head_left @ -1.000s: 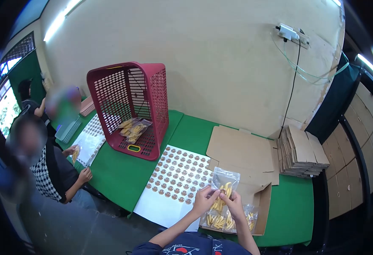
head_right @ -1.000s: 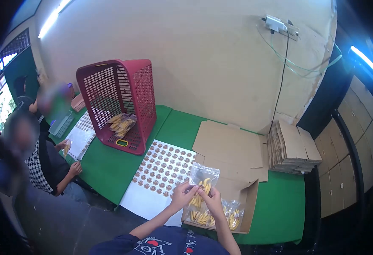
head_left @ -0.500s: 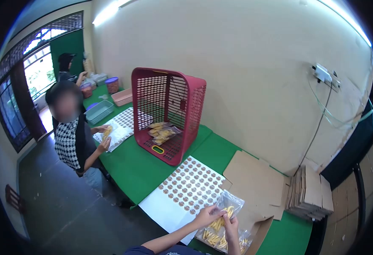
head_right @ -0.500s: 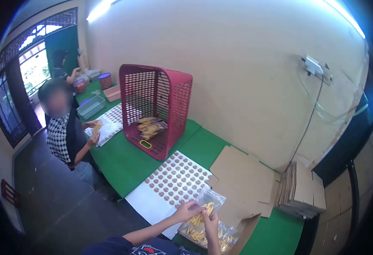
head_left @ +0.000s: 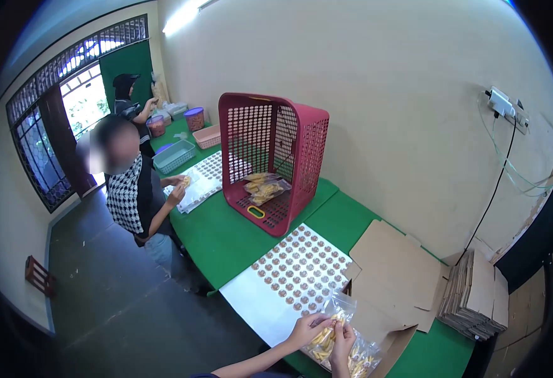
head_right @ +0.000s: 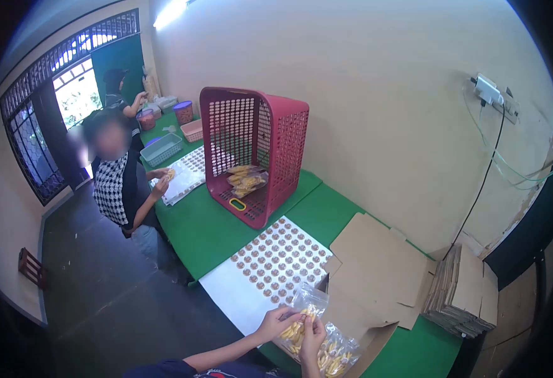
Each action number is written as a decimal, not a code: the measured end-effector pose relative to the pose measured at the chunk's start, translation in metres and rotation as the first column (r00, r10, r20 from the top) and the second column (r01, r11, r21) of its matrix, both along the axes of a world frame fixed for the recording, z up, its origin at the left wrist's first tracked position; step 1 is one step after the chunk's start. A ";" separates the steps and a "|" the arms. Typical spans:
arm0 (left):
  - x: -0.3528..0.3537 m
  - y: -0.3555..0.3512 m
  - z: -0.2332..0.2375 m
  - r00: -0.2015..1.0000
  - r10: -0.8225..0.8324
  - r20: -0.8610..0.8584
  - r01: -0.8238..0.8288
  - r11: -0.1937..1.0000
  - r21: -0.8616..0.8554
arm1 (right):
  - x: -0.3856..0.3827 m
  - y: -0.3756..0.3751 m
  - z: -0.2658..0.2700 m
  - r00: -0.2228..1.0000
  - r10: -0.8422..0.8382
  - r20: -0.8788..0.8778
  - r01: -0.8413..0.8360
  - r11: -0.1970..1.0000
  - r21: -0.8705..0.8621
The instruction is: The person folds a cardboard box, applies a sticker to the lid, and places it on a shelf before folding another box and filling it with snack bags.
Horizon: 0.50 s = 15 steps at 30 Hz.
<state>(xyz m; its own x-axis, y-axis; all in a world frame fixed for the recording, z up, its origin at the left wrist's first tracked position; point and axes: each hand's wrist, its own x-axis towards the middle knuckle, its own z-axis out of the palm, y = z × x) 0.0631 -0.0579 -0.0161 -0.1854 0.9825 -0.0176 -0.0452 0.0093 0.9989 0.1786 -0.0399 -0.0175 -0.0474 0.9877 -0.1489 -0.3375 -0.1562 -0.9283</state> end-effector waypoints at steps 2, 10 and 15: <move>0.006 -0.004 -0.003 0.999 -0.002 0.042 0.003 1.000 -0.027 | 0.009 0.001 0.001 0.999 0.044 0.015 -0.044 0.999 0.008; 0.008 0.000 0.003 1.000 -0.005 0.022 0.007 0.995 -0.097 | 0.008 0.013 0.019 0.990 0.103 0.091 -0.110 0.992 0.068; -0.004 -0.003 0.007 0.995 -0.082 -0.065 0.074 0.991 -0.110 | 0.001 0.000 0.022 0.997 0.072 0.037 -0.074 0.996 0.053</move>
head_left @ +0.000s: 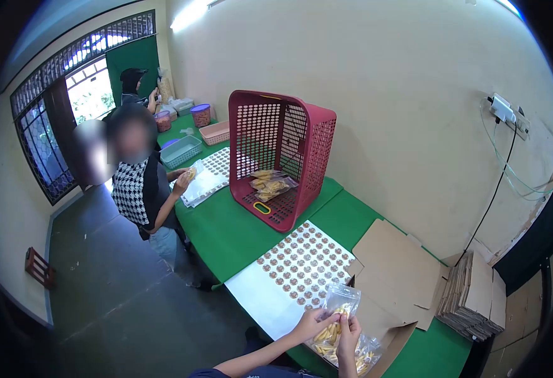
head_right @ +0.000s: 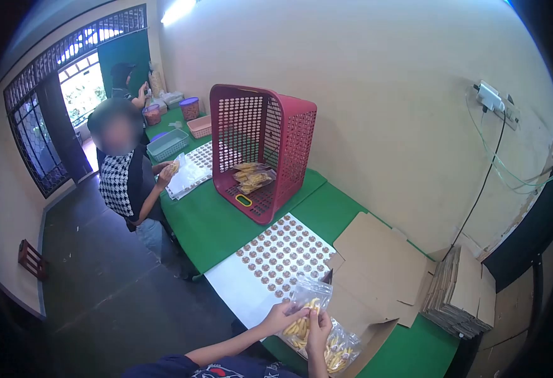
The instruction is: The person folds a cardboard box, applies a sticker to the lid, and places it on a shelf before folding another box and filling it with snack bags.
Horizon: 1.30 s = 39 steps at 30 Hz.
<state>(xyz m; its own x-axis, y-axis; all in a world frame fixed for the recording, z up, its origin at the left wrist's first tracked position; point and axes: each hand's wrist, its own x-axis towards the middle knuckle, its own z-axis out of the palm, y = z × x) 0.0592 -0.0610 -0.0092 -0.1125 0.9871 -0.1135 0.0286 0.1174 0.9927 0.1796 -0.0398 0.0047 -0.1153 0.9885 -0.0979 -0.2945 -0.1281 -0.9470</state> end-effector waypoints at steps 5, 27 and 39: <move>-0.008 -0.005 0.006 0.997 -0.057 0.046 0.056 0.998 0.017 | -0.004 -0.004 -0.020 0.997 -0.037 -0.070 0.037 0.999 -0.003; 0.022 -0.010 0.004 0.995 0.059 0.080 -0.069 0.989 0.133 | 0.015 -0.012 -0.017 0.997 -0.065 -0.031 0.065 0.998 0.004; 0.029 0.014 0.028 0.996 -0.035 0.076 0.026 0.992 0.123 | 0.029 -0.006 0.015 0.992 -0.050 0.118 0.036 0.992 0.119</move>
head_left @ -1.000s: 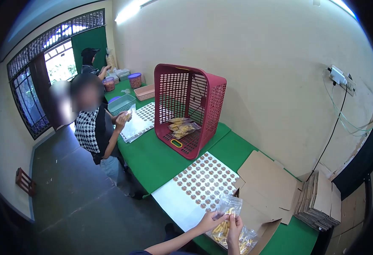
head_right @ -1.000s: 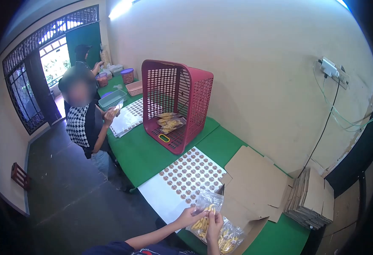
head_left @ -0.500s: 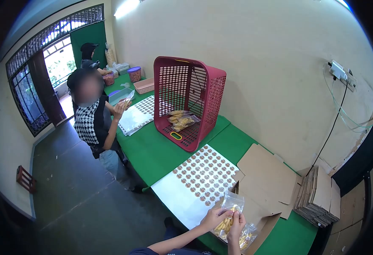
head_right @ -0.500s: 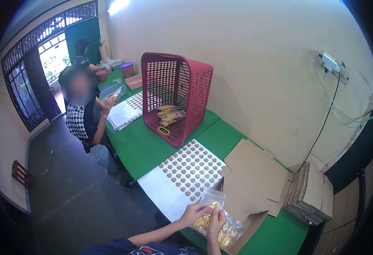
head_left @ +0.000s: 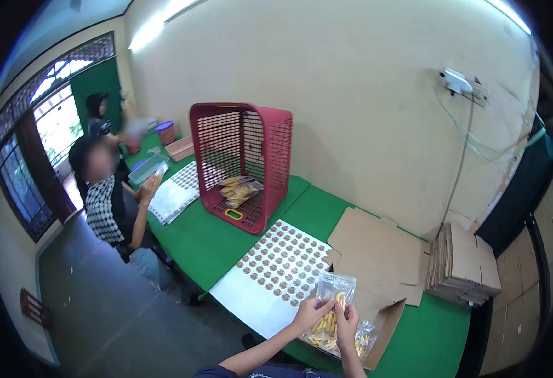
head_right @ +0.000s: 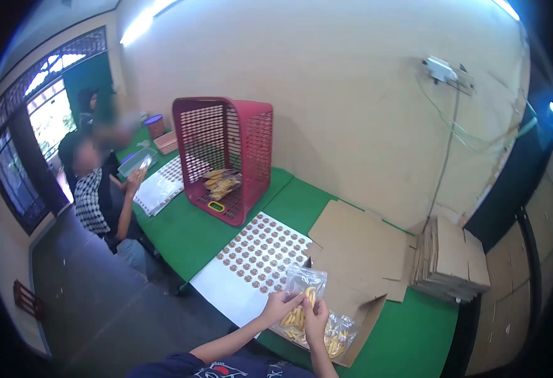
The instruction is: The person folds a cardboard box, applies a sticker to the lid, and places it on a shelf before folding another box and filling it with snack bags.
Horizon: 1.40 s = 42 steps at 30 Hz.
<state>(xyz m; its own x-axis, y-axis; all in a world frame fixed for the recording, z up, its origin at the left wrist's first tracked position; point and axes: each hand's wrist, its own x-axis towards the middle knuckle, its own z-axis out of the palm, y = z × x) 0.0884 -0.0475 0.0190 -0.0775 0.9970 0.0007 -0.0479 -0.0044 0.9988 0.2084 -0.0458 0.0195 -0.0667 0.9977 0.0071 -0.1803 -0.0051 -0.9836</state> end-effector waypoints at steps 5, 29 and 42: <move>0.013 0.016 0.001 0.994 -0.101 -0.033 0.103 0.993 0.053 | 0.017 0.014 0.005 0.988 -0.055 -0.141 0.052 0.998 -0.024; 0.029 0.016 -0.004 0.977 -0.094 0.190 0.108 0.992 -0.066 | 0.064 -0.010 -0.026 0.976 0.209 -0.054 -0.214 0.970 -0.115; 0.015 -0.010 -0.004 0.980 -0.019 0.196 0.030 0.998 -0.056 | 0.036 0.013 -0.023 0.965 0.204 -0.164 -0.225 0.967 -0.121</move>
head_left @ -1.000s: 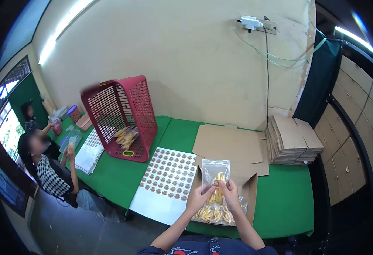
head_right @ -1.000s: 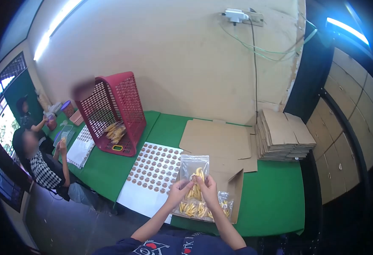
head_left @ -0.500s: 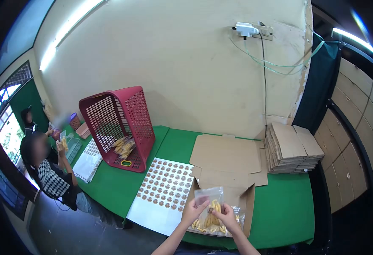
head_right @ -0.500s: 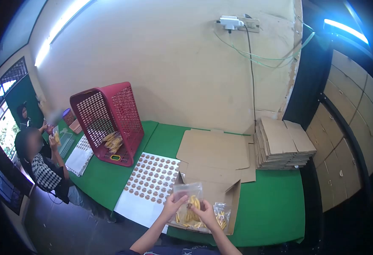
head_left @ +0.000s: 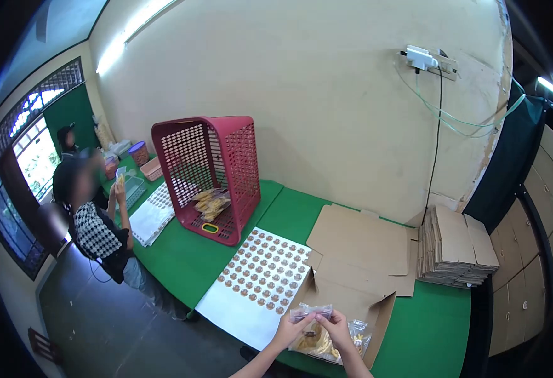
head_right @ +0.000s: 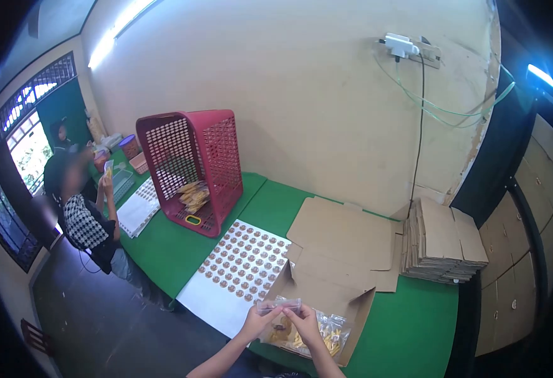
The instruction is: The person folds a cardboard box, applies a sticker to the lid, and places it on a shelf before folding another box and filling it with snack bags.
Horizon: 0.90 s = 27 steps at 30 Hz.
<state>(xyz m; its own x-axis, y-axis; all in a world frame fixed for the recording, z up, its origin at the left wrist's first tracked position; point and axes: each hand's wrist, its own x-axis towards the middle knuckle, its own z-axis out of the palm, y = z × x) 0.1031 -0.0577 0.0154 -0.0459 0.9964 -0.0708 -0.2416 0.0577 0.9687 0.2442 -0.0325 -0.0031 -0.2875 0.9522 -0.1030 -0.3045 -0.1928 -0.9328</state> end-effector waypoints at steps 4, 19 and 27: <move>-0.010 0.000 0.014 0.938 0.068 -0.341 -0.009 0.985 0.172 | -0.007 0.003 0.018 0.999 -0.042 0.006 0.042 0.999 0.034; -0.031 0.023 0.057 0.623 0.254 -0.740 0.237 0.840 0.488 | 0.021 0.013 0.054 0.917 -0.364 0.161 0.249 0.839 0.483; -0.024 0.044 0.046 0.681 0.165 -0.714 0.280 0.842 0.461 | 0.032 0.009 0.064 0.909 -0.406 0.095 0.341 0.855 0.391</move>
<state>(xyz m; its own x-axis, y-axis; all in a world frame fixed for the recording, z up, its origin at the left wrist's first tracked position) 0.0792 -0.0137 0.0616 0.1995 0.8679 0.4549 0.5076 -0.4887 0.7096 0.2760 -0.0238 0.0608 0.0885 0.9641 0.2503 -0.1186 0.2597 -0.9584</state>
